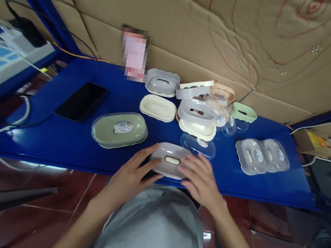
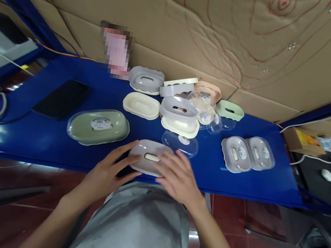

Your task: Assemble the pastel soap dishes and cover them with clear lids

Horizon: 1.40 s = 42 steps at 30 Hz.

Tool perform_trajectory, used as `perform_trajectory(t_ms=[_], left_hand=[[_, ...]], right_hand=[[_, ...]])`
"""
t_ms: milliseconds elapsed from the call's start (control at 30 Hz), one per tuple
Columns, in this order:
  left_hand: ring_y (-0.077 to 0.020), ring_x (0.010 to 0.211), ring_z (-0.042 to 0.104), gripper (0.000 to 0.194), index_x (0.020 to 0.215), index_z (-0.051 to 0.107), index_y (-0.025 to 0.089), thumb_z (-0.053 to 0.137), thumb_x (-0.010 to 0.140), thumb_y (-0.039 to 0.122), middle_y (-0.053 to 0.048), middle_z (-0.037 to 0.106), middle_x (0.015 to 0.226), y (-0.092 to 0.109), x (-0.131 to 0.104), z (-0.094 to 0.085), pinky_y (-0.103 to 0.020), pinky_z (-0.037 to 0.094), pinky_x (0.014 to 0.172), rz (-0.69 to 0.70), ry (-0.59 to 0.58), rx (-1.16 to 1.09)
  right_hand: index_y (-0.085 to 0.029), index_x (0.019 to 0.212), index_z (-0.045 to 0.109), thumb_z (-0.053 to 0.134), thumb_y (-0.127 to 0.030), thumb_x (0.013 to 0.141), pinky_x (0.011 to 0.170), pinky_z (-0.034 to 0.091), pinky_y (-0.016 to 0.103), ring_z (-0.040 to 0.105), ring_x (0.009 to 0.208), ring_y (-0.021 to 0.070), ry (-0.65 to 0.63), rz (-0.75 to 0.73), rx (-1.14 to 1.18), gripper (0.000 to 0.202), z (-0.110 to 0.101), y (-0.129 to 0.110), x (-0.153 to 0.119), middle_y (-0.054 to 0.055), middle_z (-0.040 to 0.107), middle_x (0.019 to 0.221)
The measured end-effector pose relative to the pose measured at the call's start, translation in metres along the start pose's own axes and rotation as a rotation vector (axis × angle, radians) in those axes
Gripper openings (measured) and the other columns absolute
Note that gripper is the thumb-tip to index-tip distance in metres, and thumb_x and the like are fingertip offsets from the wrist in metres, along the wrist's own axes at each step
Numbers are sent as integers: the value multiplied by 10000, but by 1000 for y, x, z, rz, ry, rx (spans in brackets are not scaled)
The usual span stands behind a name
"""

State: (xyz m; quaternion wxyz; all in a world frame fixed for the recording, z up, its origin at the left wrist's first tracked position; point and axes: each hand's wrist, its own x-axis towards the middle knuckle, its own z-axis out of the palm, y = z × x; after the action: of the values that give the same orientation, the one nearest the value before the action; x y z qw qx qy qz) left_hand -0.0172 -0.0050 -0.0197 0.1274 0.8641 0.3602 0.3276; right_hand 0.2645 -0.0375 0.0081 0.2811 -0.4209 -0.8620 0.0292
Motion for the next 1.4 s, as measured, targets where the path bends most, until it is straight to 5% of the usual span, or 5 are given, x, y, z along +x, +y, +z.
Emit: perform_trajectory(t_ms=[200, 500, 800, 1200, 1400], left_hand=[[-341, 1479, 543, 344, 1341, 595, 261, 677, 1017, 342, -142, 417, 1685, 5, -1, -3, -534, 569, 1143, -108, -25, -71], [-325, 1491, 528, 839, 1643, 307, 303, 774, 956, 414, -148, 491, 1627, 1, -1, -2, -534, 520, 1185, -249, -42, -192], [-293, 1480, 542, 654, 1508, 461, 268, 773, 960, 443, -150, 540, 1598, -5, -1, -4, -523, 506, 1192, -175, -32, -231], [-367, 1409, 596, 619, 1511, 468, 246, 727, 989, 455, -173, 601, 1521, -12, -32, -36, -571, 588, 1085, -252, 107, 25], [-451, 1416, 558, 662, 1559, 441, 319, 750, 981, 408, -128, 494, 1616, -28, -39, -51, -721, 479, 1124, -404, 226, 295]], right_hand=[[-340, 1592, 512, 594, -327, 1081, 1236, 426, 626, 455, 1542, 324, 83, 416, -106, 517, -17, 35, -23, 91, 534, 1623], [-314, 1690, 328, 624, -313, 1067, 1242, 453, 590, 335, 1611, 306, -112, 177, 114, 690, -6, -17, -17, 93, 423, 1701], [-236, 1605, 479, 577, -191, 1073, 1260, 441, 566, 256, 1637, 296, -126, 24, 53, 543, 0, -9, -16, 90, 452, 1683], [-276, 1715, 244, 558, -330, 1092, 1289, 298, 668, 300, 1622, 339, -59, 228, -186, 699, 3, -1, -6, 142, 376, 1720], [-299, 1554, 524, 531, -246, 1097, 1234, 374, 627, 495, 1506, 319, -60, 287, -215, 460, 1, 8, -6, 112, 517, 1635]])
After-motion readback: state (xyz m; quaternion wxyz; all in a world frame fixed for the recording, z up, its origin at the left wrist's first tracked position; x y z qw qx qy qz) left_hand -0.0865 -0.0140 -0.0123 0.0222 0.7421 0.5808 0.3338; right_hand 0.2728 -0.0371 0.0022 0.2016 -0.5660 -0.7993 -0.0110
